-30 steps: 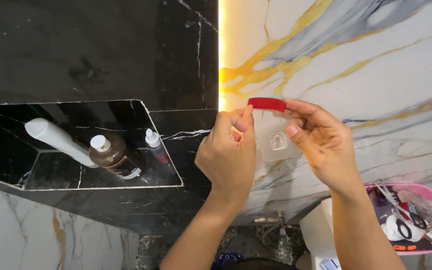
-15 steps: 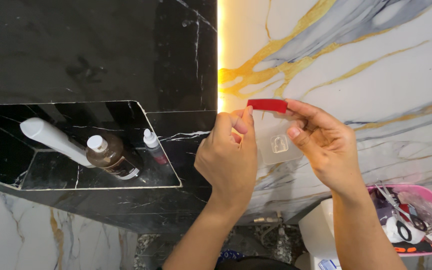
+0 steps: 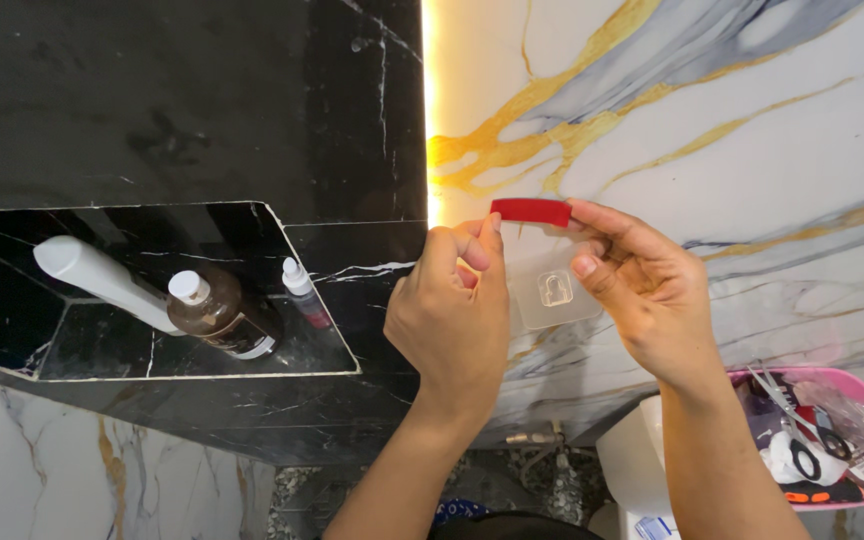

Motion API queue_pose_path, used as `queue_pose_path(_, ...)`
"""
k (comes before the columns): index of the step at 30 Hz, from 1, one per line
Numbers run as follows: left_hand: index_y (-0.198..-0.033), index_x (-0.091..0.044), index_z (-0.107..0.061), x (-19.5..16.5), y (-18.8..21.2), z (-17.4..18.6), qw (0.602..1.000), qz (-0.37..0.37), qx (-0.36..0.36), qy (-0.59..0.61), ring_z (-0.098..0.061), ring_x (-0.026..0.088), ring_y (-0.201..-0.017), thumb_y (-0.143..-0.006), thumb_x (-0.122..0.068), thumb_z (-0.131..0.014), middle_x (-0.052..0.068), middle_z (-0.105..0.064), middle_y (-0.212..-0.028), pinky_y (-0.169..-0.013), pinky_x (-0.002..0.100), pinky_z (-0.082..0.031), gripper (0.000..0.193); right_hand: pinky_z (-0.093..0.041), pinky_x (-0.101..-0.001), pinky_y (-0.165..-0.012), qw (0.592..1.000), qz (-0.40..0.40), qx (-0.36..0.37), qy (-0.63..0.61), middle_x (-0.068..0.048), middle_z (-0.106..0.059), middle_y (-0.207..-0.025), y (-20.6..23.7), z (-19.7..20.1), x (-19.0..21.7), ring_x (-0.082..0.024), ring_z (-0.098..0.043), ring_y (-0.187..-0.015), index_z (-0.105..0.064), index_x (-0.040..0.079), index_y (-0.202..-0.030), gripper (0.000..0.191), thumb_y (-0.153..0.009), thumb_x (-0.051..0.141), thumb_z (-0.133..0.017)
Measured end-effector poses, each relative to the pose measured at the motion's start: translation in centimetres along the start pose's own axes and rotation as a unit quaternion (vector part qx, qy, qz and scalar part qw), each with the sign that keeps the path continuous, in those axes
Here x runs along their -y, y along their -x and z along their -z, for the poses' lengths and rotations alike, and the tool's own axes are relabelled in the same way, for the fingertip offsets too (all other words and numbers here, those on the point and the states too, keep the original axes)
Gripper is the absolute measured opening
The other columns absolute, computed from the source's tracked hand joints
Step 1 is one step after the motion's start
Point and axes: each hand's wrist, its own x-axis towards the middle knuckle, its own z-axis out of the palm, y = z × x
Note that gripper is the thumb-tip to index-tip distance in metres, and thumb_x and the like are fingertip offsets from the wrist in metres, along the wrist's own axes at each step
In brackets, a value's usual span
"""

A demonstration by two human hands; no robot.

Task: The person unpacks a white plastic wall organizer, removes a clear adhesive hook, and prepares to mount it on a marble-patterned wall. They apply red double-sided tape to the hook and press it onto the wall surface.

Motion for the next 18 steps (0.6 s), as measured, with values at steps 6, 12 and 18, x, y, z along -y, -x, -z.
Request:
queue_pose_path(6,-0.074,-0.013,-0.055,-0.12,-0.04,-0.10,1.000,0.007,-0.001,-0.007,-0.057,0.019,-0.050,-0.092,-0.024,-0.080,-0.004,-0.062,-0.064,-0.051,0.037,-0.042,0.033,-0.047,-0.0224,-0.088,1.000,0.006,0.006,-0.012,-0.001,-0.063,-0.110,-0.03,0.07,-0.17,-0.007,-0.054,-0.096,-0.059,-0.006,-0.143,0.042,-0.101,0.000,-0.065)
queue_pose_path(12,-0.075,-0.013,-0.056,-0.23,-0.02,-0.19,1.000,0.009,-0.005,-0.009,-0.058,0.019,-0.051,-0.092,-0.024,-0.079,-0.006,-0.063,-0.066,-0.051,0.036,-0.043,0.031,-0.048,-0.0222,-0.090,1.000,0.012,0.004,-0.006,-0.001,-0.063,-0.110,0.02,0.17,-0.26,-0.007,-0.054,-0.098,-0.059,-0.006,-0.142,0.042,-0.101,0.000,-0.065)
queue_pose_path(18,-0.075,-0.013,-0.056,-0.29,0.01,-0.40,1.000,-0.001,-0.015,-0.023,-0.056,0.018,-0.051,-0.092,-0.024,-0.080,-0.006,-0.063,-0.067,-0.053,0.036,-0.043,0.031,-0.048,-0.0212,-0.088,1.000,-0.003,-0.009,-0.007,-0.001,-0.064,-0.113,0.21,0.08,-0.33,-0.006,-0.055,-0.098,-0.060,-0.006,-0.141,0.042,-0.100,-0.001,-0.066)
